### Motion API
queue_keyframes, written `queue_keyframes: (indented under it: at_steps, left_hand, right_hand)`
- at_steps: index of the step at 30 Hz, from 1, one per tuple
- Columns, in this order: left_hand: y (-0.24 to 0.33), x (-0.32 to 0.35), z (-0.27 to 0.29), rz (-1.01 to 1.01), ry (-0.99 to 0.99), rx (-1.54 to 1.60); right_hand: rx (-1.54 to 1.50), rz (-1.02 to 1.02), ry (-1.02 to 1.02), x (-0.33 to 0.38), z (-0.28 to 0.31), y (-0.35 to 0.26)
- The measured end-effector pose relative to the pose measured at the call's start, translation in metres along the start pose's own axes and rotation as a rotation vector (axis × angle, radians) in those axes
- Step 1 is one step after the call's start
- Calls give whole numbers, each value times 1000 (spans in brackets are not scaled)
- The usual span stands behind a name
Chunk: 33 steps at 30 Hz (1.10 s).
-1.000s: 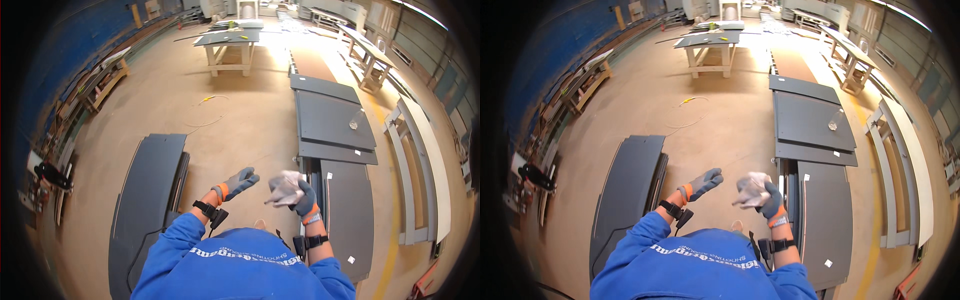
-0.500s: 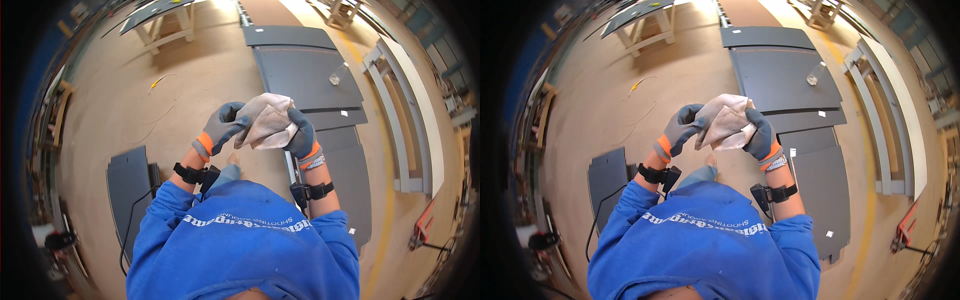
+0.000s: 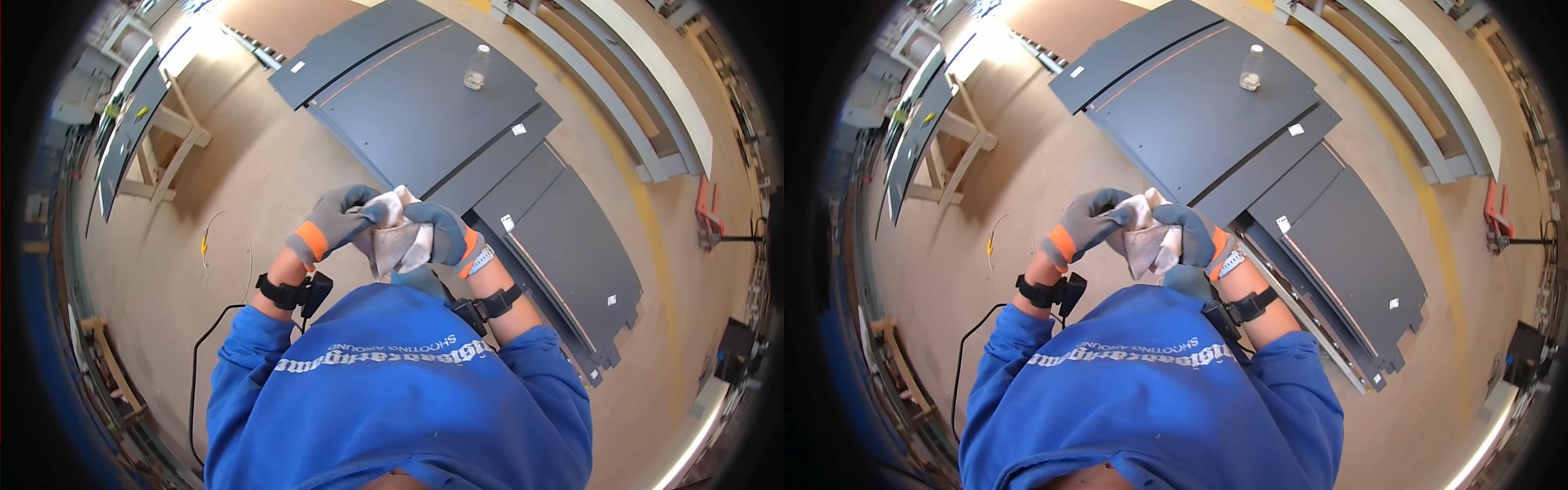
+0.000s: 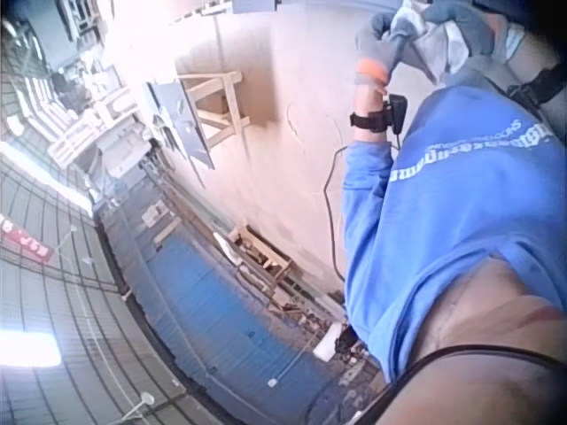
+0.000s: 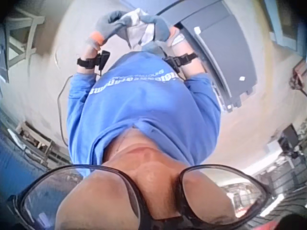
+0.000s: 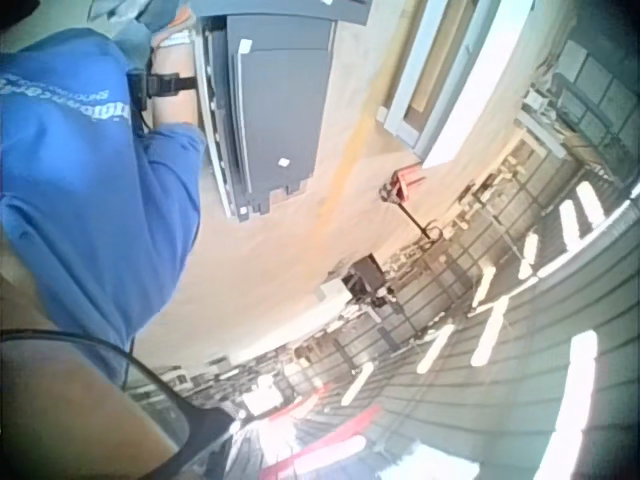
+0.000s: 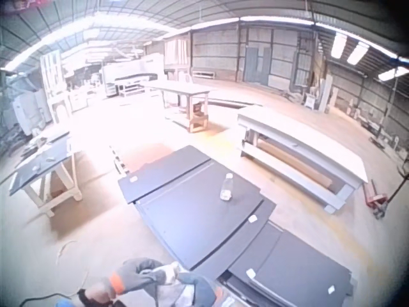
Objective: Cleaning and scraping residue from large gray furniture panels using a cloth, water, and a hand scraper.
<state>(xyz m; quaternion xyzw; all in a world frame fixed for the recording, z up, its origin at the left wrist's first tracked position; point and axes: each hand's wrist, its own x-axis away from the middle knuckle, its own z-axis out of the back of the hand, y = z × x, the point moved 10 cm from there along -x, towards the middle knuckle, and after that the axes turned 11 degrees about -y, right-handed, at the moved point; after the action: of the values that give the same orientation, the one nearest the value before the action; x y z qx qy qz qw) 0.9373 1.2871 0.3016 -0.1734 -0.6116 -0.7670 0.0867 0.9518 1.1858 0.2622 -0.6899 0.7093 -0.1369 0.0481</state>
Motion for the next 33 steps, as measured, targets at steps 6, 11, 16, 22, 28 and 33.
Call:
queue_keyframes:
  at_steps: [6,11,16,22,28,33]
  left_hand:
    - [74,-24,55,-182,132,-246]
    - [101,-80,96,-259,115,-143]
    - [25,-152,158,25,179,-164]
    - [-1,-228,200,97,-59,-343]
    - [-49,-296,269,156,-196,-391]
    - [-81,-329,308,282,-304,-174]
  right_hand:
    - [-158,145,-67,-51,25,-64]
    - [1567,744,264,-46,-44,-165]
    - [-234,636,-280,-117,49,-156]
    - [-194,595,109,-183,81,-176]
    - [-239,689,369,-244,122,-194]
    - [-330,870,637,-230,167,-194]
